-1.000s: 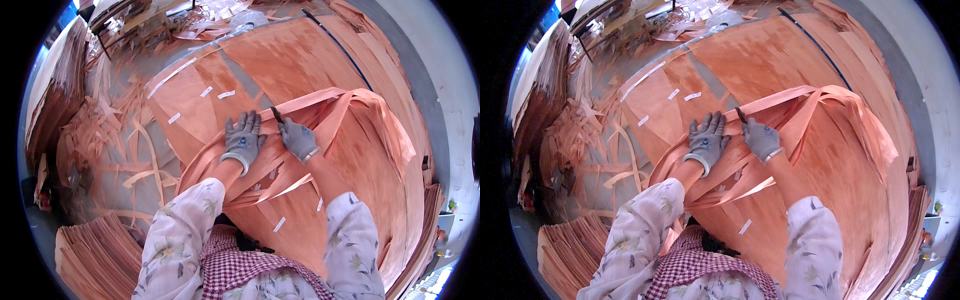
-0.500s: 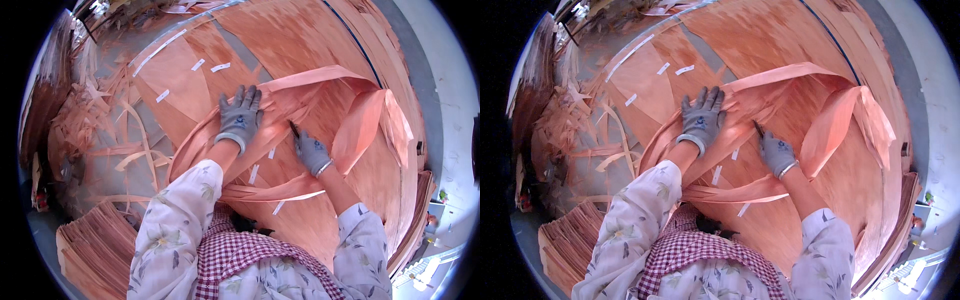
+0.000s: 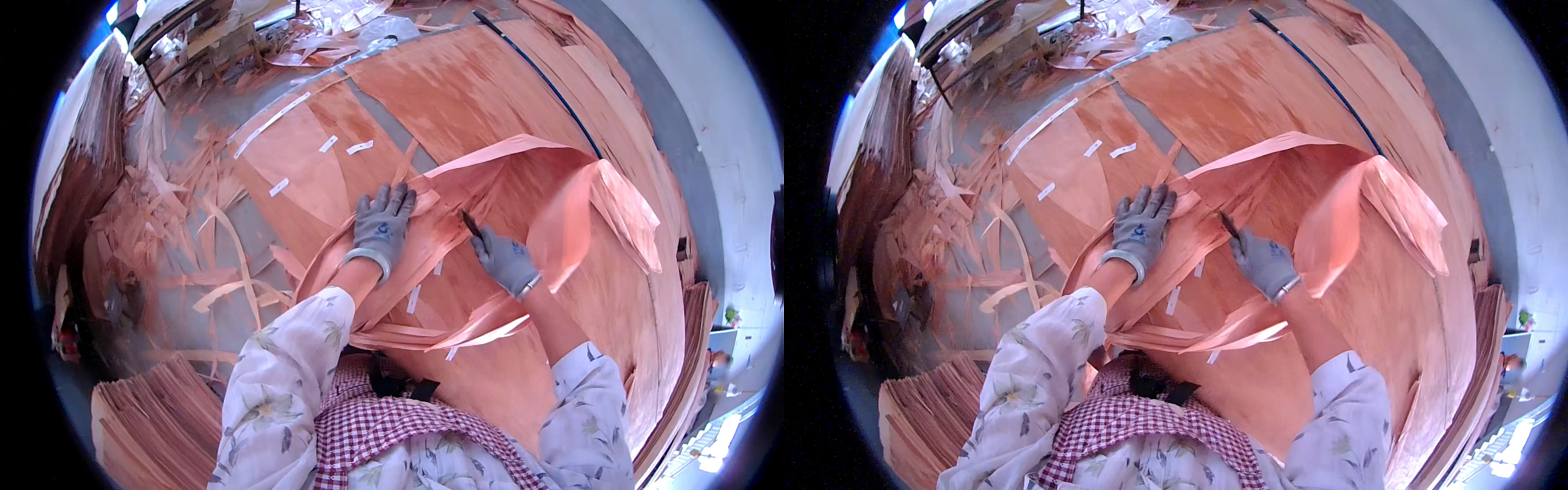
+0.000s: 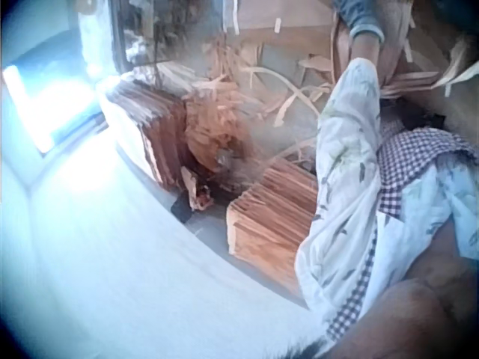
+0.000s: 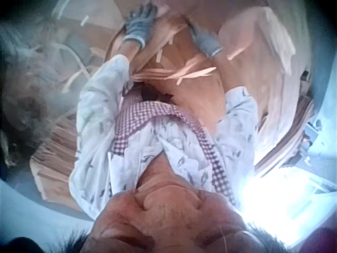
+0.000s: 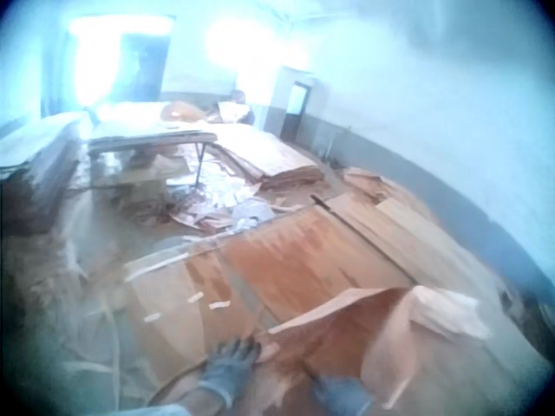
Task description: The person uses a utility knife to cut wood veneer sheets, measuring them with a ruler and removing waste strips by hand.
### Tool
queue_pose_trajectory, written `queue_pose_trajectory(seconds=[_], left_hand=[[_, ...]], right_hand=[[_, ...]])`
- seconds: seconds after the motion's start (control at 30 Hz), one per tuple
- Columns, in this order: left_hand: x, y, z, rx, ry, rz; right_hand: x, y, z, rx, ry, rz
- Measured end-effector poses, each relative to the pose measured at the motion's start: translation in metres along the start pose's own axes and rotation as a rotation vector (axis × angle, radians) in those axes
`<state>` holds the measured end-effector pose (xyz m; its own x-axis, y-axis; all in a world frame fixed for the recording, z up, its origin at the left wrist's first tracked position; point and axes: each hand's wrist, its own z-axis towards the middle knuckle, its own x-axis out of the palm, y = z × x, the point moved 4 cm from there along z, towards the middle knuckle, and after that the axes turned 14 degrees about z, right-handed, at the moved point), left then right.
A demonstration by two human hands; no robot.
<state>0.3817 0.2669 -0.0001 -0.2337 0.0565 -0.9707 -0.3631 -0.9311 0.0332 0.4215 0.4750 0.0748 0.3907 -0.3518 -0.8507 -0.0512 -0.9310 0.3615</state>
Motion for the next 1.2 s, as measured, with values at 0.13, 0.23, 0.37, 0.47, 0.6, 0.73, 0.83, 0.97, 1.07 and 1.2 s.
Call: queue_pose_trajectory(seconds=[0.13,0.23,0.37,0.47,0.6,0.73,0.83,0.97,1.07,1.2], left_hand=[[-0.005,-0.005,0.002,0.002,0.013,-0.032],[-0.006,-0.012,0.004,0.019,-0.015,-0.033],[-0.005,-0.011,0.005,-0.004,-0.004,-0.037],[-0.004,-0.006,0.001,-0.011,-0.011,-0.068],[-0.004,-0.004,-0.001,-0.02,-0.031,-0.048],[-0.012,-0.009,0.001,0.048,-0.01,-0.034],[-0.018,-0.013,-0.005,0.174,-0.012,0.023],[-0.011,-0.005,-0.01,0.11,-0.011,0.014],[-0.008,-0.006,-0.008,0.08,-0.046,0.011],[-0.01,-0.021,-0.002,0.119,-0.049,0.008]], right_hand=[[-0.002,0.038,0.055,-0.019,-0.015,0.039],[0.011,0.034,0.099,-0.018,-0.056,0.009],[0.027,0.026,0.099,0.028,0.006,-0.035],[0.04,0.001,0.063,0.042,0.074,-0.053],[0.037,-0.036,0.002,0.127,0.126,-0.088],[0.031,-0.046,-0.009,0.126,0.08,-0.114],[0.019,-0.047,-0.006,0.037,0.064,-0.04],[0.002,-0.008,0.007,-0.001,0.034,0.125],[0.011,0.017,0.042,-0.022,-0.031,0.124],[0.017,0.017,0.091,0.037,-0.077,0.062]])
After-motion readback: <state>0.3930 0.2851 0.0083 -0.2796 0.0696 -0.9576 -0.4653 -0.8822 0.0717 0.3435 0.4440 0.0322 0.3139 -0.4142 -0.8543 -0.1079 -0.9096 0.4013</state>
